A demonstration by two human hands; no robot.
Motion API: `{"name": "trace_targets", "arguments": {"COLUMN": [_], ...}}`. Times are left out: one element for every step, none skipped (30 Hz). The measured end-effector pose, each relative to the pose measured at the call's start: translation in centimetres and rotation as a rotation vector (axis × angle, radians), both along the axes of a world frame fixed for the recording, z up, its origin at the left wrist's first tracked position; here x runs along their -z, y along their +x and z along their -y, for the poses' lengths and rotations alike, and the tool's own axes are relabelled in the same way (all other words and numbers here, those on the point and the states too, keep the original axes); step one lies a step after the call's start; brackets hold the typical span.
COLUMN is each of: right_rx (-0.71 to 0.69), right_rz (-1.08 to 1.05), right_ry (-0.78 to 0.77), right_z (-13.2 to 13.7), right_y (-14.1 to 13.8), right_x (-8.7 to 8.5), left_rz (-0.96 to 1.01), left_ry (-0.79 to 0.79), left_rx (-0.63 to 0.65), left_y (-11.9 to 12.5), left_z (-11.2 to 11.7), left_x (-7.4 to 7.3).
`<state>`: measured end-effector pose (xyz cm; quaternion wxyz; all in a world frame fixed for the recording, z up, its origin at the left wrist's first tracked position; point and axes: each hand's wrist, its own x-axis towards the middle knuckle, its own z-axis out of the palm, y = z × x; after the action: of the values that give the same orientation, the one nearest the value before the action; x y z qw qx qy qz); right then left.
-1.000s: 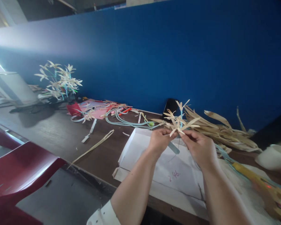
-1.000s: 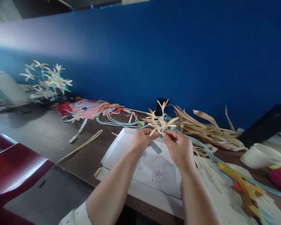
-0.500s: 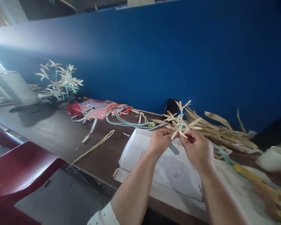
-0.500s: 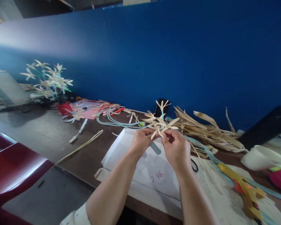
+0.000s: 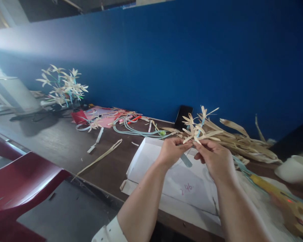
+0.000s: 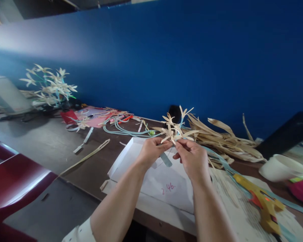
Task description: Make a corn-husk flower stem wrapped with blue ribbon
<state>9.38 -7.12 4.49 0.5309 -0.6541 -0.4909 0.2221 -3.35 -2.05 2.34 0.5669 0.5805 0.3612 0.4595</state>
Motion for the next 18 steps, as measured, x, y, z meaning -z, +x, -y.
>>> {"name": "trace_targets", "arguments": {"right_rx": [-0.003, 0.003, 0.013, 0.025, 0.037, 0.045, 0.049, 0.044, 0.037, 0.031, 0.027, 0.024, 0.026, 0.029, 0.034, 0.039, 0.047, 0.057], "right_rz": [0.002, 0.006, 0.010, 0.014, 0.018, 0.025, 0.033, 0.046, 0.060, 0.073, 0.086, 0.098, 0.109, 0.120, 0.131, 0.142, 0.153, 0.166], "right_ry": [0.010, 0.028, 0.048, 0.065, 0.076, 0.079, 0.076, 0.067, 0.058, 0.052, 0.047, 0.042, 0.040, 0.041, 0.045, 0.050, 0.057, 0.064], "right_z": [0.00, 0.00, -0.02, -0.03, -0.05, -0.06, -0.07, -0.07, -0.06, -0.04, -0.03, -0.02, -0.03, -0.06, -0.11, -0.18, -0.27, -0.36], "right_y": [-0.05, -0.11, -0.17, -0.23, -0.27, -0.29, -0.29, -0.26, -0.21, -0.14, -0.07, 0.01, 0.07, 0.11, 0.14, 0.14, 0.11, 0.07], "right_x": [0.00, -0.01, -0.02, -0.05, -0.08, -0.12, -0.16, -0.20, -0.24, -0.27, -0.29, -0.30, -0.29, -0.27, -0.22, -0.17, -0.12, -0.07], "left_rz": [0.002, 0.005, 0.010, 0.015, 0.021, 0.026, 0.034, 0.043, 0.053, 0.062, 0.069, 0.072, 0.072, 0.071, 0.069, 0.064, 0.058, 0.051], "left_ry": [0.003, 0.009, 0.016, 0.021, 0.022, 0.021, 0.016, 0.010, 0.004, 0.000, -0.002, 0.001, 0.008, 0.016, 0.024, 0.029, 0.027, 0.019], "left_rx": [-0.001, 0.000, 0.004, 0.008, 0.013, 0.018, 0.024, 0.029, 0.030, 0.028, 0.024, 0.021, 0.018, 0.017, 0.016, 0.014, 0.010, 0.003], "left_y": [0.00, 0.01, 0.02, 0.03, 0.05, 0.06, 0.08, 0.10, 0.12, 0.14, 0.16, 0.17, 0.19, 0.20, 0.22, 0.23, 0.26, 0.28], "left_z": [0.03, 0.04, 0.04, 0.03, 0.01, -0.02, -0.05, -0.09, -0.13, -0.16, -0.19, -0.21, -0.23, -0.24, -0.24, -0.25, -0.25, -0.24], "left_x": [-0.04, -0.06, -0.08, -0.09, -0.09, -0.08, -0.07, -0.03, 0.01, 0.06, 0.12, 0.18, 0.23, 0.28, 0.31, 0.33, 0.34, 0.34]}}
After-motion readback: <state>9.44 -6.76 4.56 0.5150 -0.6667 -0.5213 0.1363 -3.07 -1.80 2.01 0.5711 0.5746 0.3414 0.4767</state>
